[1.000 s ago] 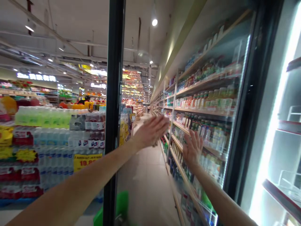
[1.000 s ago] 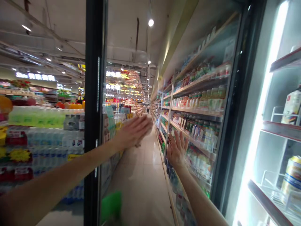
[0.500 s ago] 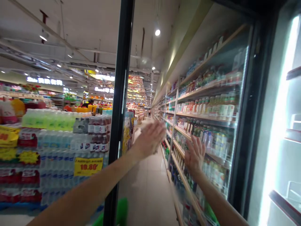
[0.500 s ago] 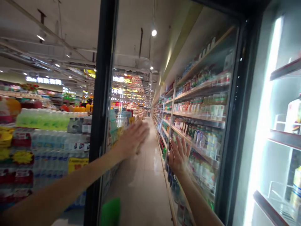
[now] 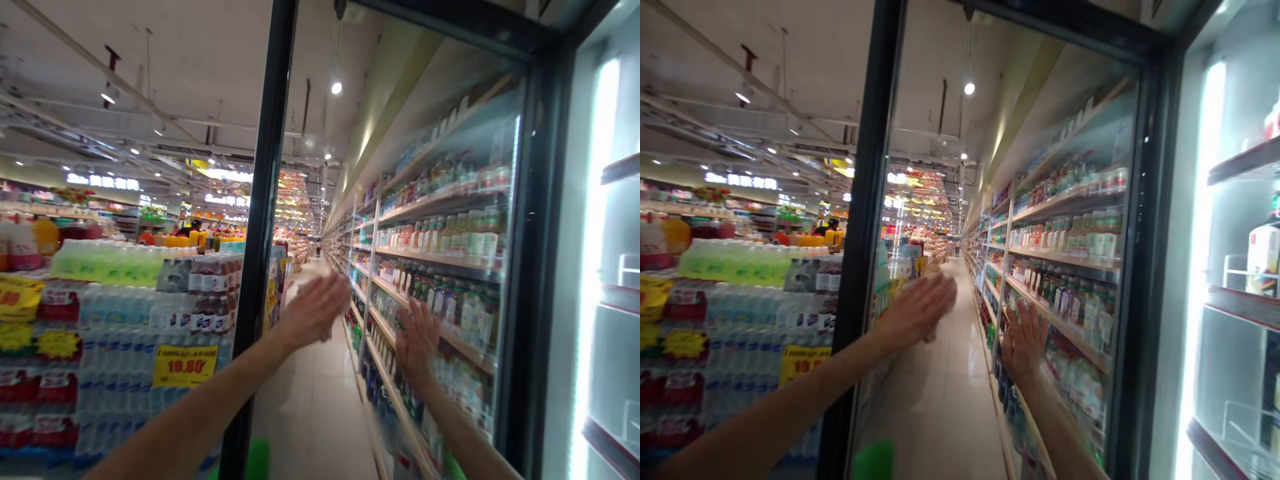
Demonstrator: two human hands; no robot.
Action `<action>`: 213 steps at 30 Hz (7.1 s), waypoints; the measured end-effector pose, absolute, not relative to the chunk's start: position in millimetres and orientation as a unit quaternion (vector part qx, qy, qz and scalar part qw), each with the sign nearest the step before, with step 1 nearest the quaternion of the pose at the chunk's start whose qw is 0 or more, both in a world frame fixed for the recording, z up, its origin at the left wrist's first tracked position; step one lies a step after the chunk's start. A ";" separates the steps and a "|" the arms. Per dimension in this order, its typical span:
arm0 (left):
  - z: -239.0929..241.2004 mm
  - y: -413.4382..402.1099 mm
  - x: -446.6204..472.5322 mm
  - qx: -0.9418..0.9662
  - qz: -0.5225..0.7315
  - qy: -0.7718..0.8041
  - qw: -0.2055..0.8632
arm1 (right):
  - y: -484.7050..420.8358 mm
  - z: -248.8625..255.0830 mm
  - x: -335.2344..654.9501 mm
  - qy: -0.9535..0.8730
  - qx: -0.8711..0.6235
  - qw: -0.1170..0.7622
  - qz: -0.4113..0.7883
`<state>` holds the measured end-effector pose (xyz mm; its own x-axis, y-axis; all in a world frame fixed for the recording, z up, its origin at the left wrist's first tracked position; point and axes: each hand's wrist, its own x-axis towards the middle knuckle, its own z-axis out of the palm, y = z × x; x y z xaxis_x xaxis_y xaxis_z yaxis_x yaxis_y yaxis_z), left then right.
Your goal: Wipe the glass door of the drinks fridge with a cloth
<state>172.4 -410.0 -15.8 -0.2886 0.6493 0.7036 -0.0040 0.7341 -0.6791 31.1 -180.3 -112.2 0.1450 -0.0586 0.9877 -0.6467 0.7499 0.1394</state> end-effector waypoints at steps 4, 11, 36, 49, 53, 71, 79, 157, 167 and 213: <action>-4.2 -415.0 174.4 -0.091 0.217 -0.736 0.634 | -180.5 -112.1 31.4 -0.618 0.280 0.703 0.213; -3.5 -403.4 168.2 -0.175 0.278 -0.748 0.576 | -181.9 -113.3 30.6 -0.622 0.279 0.700 0.212; 10.2 -376.8 148.4 -0.305 0.346 -0.726 0.510 | -179.5 -111.9 29.1 -0.616 0.287 0.703 0.210; 9.2 -362.2 141.7 -0.263 0.294 -0.758 0.520 | -179.7 -111.3 33.8 -0.624 0.287 0.694 0.214; 33.9 -367.2 144.1 -0.161 0.224 -0.767 0.580 | -180.1 -111.8 32.2 -0.619 0.289 0.691 0.237; -43.4 -376.7 173.3 -0.091 0.142 -0.754 0.635 | -260.3 -59.0 120.2 -0.582 0.401 0.563 0.428; -53.1 -389.1 173.4 -0.085 0.165 -0.708 0.681 | -217.9 -41.1 64.9 -0.588 0.282 0.689 0.314; -35.0 -372.5 134.2 -0.066 0.119 -0.700 0.701 | -156.9 -54.1 5.3 -0.609 0.378 0.685 0.133; -33.9 -370.1 137.2 -0.071 0.102 -0.699 0.705 | -162.3 -49.6 12.4 -0.620 0.378 0.676 0.128; -34.3 -368.3 139.3 -0.078 0.109 -0.689 0.713 | -132.6 -63.7 -4.3 -0.612 0.211 0.711 0.276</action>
